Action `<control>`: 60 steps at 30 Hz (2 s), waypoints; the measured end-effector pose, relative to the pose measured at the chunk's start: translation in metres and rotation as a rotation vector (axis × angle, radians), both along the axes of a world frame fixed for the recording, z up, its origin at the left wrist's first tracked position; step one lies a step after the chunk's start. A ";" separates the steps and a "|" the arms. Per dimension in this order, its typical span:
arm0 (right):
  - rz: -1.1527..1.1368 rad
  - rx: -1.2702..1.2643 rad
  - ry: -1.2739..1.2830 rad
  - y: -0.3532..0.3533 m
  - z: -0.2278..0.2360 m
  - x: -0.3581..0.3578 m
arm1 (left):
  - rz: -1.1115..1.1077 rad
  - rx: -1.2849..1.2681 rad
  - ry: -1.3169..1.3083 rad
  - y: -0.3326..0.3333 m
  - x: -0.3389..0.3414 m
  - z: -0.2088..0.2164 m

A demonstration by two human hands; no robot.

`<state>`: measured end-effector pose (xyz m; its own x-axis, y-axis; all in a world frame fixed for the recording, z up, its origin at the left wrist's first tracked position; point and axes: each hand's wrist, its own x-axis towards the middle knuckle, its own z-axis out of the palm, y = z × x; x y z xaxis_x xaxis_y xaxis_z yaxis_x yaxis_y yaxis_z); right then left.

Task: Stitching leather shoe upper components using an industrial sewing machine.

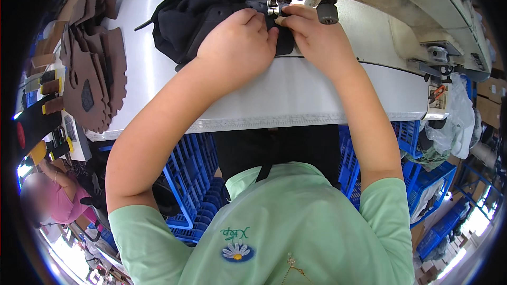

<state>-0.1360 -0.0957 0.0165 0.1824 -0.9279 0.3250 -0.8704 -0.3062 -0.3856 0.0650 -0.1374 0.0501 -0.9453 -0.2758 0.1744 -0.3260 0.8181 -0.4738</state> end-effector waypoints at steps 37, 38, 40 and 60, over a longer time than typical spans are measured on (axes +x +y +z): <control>0.052 -0.054 -0.136 -0.014 -0.011 -0.012 | 0.073 0.090 0.104 0.000 0.002 -0.006; 0.045 -0.073 -0.148 -0.015 -0.011 -0.011 | 0.045 0.113 0.100 -0.003 0.006 -0.005; 0.041 -0.091 -0.166 -0.015 -0.011 -0.010 | -0.004 0.120 0.103 -0.011 0.012 -0.003; 0.112 0.172 -0.372 -0.011 -0.010 -0.027 | -0.104 0.198 0.108 -0.020 0.016 -0.001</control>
<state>-0.1632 -0.1068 0.0068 0.1849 -0.9554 0.2302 -0.6270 -0.2950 -0.7210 0.0814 -0.1575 0.0491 -0.9493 -0.2167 0.2279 -0.2751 0.9233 -0.2681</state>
